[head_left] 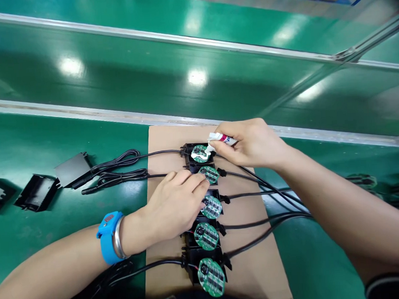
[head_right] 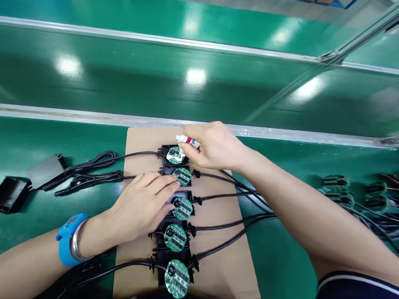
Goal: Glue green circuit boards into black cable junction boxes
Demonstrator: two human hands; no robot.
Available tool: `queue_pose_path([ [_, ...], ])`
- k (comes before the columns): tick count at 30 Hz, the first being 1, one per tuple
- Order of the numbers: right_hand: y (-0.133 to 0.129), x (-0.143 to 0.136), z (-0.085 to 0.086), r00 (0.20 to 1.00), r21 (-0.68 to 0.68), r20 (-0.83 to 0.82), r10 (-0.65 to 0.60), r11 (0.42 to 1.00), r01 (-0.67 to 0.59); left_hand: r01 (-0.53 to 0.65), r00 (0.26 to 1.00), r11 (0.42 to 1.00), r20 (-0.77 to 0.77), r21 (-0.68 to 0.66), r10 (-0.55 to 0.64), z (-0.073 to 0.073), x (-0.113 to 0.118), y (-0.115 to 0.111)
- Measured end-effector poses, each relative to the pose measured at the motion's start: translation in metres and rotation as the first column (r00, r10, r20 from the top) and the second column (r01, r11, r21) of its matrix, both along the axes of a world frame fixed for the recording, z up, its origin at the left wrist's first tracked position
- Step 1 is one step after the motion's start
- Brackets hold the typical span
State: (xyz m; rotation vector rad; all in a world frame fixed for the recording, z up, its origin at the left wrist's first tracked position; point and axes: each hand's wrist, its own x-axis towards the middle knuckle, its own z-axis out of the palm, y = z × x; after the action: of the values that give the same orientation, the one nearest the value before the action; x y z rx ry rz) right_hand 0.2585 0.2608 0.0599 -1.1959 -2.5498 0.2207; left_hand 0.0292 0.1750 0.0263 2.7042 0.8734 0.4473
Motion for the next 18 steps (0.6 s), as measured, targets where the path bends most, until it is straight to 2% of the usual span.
queue_pose_path([
  [8, 0.008, -0.008, -0.002, 0.999, -0.014, 0.049, -0.001, 1.0, 0.002, 0.08, 0.997, 0.997, -0.018, 0.008, -0.08, 0.0, -0.003, -0.006],
  [13, 0.0, -0.002, 0.007, 1.0, 0.023, -0.006, -0.013, 1.0, 0.013, 0.093, 0.994, 0.995, -0.056, 0.035, -0.091, 0.0, -0.003, -0.009],
  [15, -0.009, -0.001, 0.011, 0.999, -0.008, -0.041, 0.0, 1.0, -0.001, 0.11, 0.992, 0.993, -0.075, 0.042, -0.106, 0.0, -0.003, -0.012],
  [18, -0.022, -0.004, 0.013, 0.997, -0.124, -0.05, 0.051, 0.991, -0.057, 0.123, 0.987, 0.992, -0.105, 0.039, -0.119, -0.001, -0.004, -0.014],
])
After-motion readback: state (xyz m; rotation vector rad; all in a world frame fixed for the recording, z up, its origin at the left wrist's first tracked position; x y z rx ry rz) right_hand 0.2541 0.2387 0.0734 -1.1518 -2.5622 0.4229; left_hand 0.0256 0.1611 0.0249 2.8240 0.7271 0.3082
